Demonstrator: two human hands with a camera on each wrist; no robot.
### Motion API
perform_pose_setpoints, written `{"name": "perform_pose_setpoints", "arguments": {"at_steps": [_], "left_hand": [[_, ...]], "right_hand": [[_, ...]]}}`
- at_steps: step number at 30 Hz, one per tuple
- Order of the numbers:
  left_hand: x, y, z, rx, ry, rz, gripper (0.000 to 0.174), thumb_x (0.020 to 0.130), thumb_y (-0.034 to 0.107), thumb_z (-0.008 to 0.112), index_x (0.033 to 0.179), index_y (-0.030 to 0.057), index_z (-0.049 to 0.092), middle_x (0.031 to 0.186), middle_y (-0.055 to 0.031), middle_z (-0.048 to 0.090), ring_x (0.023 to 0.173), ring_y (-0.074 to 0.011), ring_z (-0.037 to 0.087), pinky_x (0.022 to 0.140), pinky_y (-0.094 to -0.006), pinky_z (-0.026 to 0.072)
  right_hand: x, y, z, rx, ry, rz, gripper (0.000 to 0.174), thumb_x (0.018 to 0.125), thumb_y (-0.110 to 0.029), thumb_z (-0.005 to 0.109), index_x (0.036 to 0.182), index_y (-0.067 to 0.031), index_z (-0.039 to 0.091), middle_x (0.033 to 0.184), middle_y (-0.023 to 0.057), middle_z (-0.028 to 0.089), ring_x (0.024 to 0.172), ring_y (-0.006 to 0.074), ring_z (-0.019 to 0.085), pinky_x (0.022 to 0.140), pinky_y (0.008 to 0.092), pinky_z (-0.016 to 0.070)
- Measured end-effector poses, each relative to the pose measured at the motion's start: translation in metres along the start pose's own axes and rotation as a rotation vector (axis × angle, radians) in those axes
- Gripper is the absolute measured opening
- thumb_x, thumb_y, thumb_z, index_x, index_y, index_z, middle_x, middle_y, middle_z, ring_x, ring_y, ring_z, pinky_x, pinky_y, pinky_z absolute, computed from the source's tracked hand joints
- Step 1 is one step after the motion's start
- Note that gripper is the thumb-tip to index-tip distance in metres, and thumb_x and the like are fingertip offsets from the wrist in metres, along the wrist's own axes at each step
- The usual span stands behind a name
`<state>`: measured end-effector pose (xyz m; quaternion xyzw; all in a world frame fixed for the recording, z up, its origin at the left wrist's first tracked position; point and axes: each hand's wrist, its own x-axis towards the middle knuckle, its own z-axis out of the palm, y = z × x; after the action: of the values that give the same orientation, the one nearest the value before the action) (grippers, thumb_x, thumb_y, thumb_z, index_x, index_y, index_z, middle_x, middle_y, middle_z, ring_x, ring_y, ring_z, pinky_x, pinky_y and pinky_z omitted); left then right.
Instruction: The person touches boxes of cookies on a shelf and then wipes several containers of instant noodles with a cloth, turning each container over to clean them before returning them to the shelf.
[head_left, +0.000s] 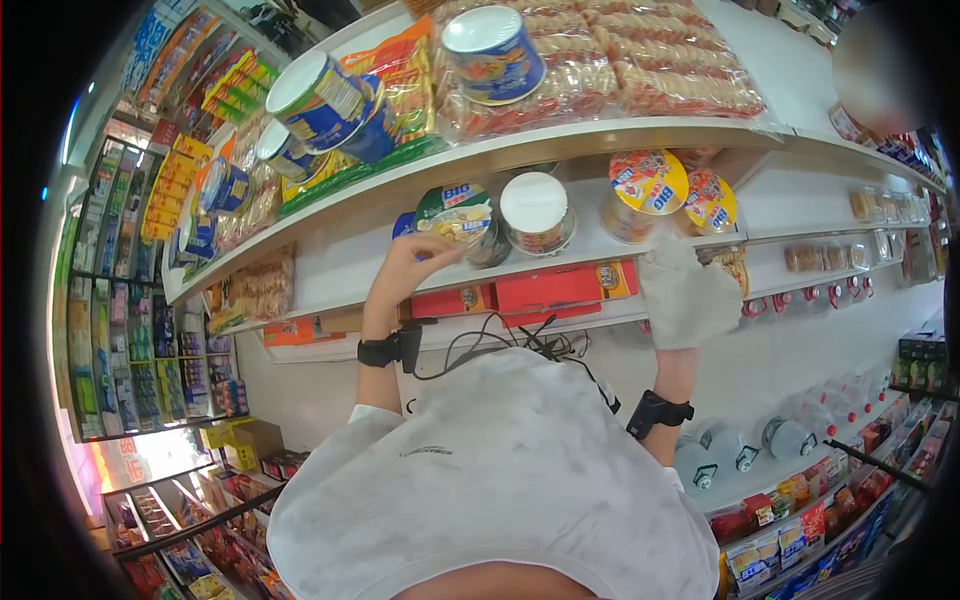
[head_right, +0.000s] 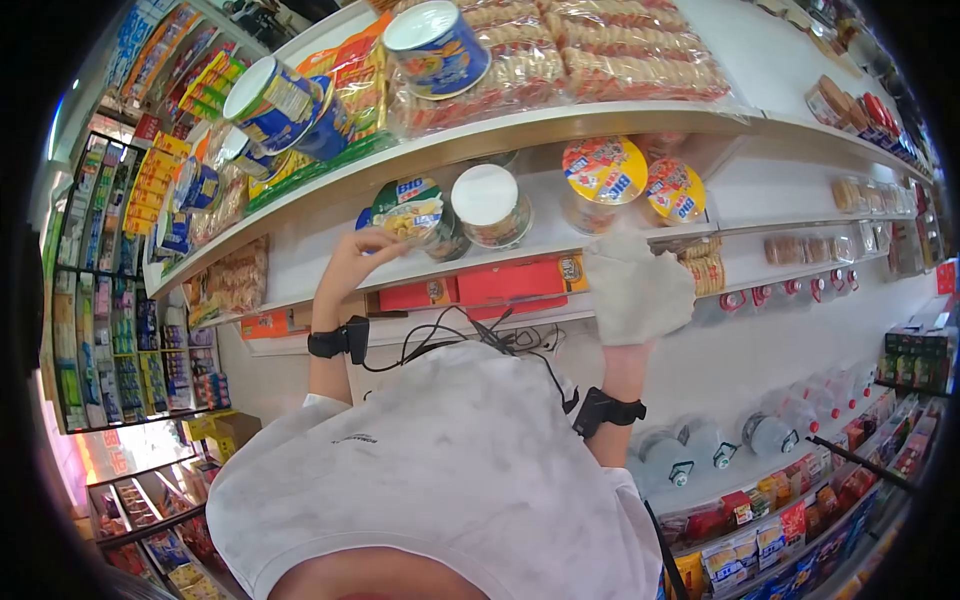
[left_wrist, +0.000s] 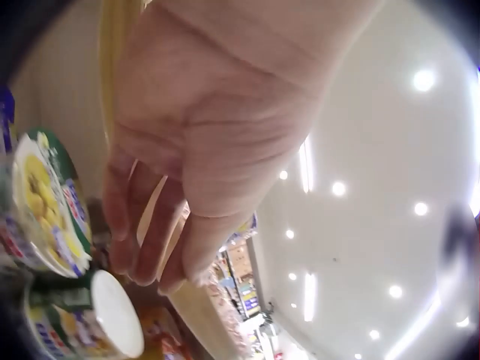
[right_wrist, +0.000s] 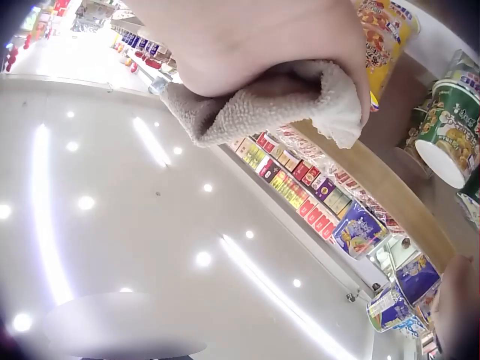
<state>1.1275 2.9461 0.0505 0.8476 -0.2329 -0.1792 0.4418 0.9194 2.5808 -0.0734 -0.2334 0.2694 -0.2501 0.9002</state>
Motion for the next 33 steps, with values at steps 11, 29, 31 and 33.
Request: {"name": "perform_pose_setpoints", "arguments": {"at_steps": [11,29,31,33], "left_hand": [[0.01,-0.26,-0.001,0.408,0.459,0.028,0.131,0.05,0.053,0.091,0.154,0.0076,0.026,0.126,-0.0173,0.063,0.135,-0.0469,0.038,0.116,-0.0621,0.015],[-0.041,-0.18,-0.064,-0.209,0.38,-0.375,0.065,0.061,0.033,0.089,0.117,0.0055,0.072,0.107,-0.0228,0.065,0.104,-0.0271,0.065,0.087,-0.039,0.0541],[-0.065,-0.137,-0.08,-0.216,0.355,-0.324,0.062,0.065,0.027,0.089,0.118,0.0,0.07,0.122,-0.0225,0.062,0.113,-0.0229,0.061,0.091,-0.035,0.0522],[-0.082,-0.107,-0.093,-0.176,0.273,-0.247,0.061,0.067,0.026,0.088,0.117,-0.0032,0.07,0.128,-0.0214,0.059,0.114,-0.0235,0.061,0.094,-0.0354,0.0505]], "right_hand": [[-0.032,0.045,0.161,-1.67,-0.208,-0.589,0.043,0.093,-0.034,0.061,0.129,-0.0116,0.053,0.12,0.0106,0.06,0.115,0.0267,0.057,0.096,0.0407,0.046],[-0.058,0.113,0.146,-0.076,-0.327,0.069,0.041,0.098,-0.031,0.055,0.132,-0.007,0.053,0.133,0.0087,0.057,0.123,0.0206,0.054,0.105,0.0346,0.0421],[-0.042,0.129,0.141,-0.124,-0.444,0.151,0.047,0.101,-0.032,0.052,0.14,-0.0067,0.047,0.139,0.0074,0.053,0.127,0.0199,0.051,0.109,0.0326,0.0395],[-0.043,0.138,0.156,-0.204,-0.44,0.165,0.05,0.102,-0.035,0.052,0.143,-0.0066,0.045,0.138,0.0059,0.053,0.125,0.0192,0.052,0.107,0.0322,0.0411]]}}
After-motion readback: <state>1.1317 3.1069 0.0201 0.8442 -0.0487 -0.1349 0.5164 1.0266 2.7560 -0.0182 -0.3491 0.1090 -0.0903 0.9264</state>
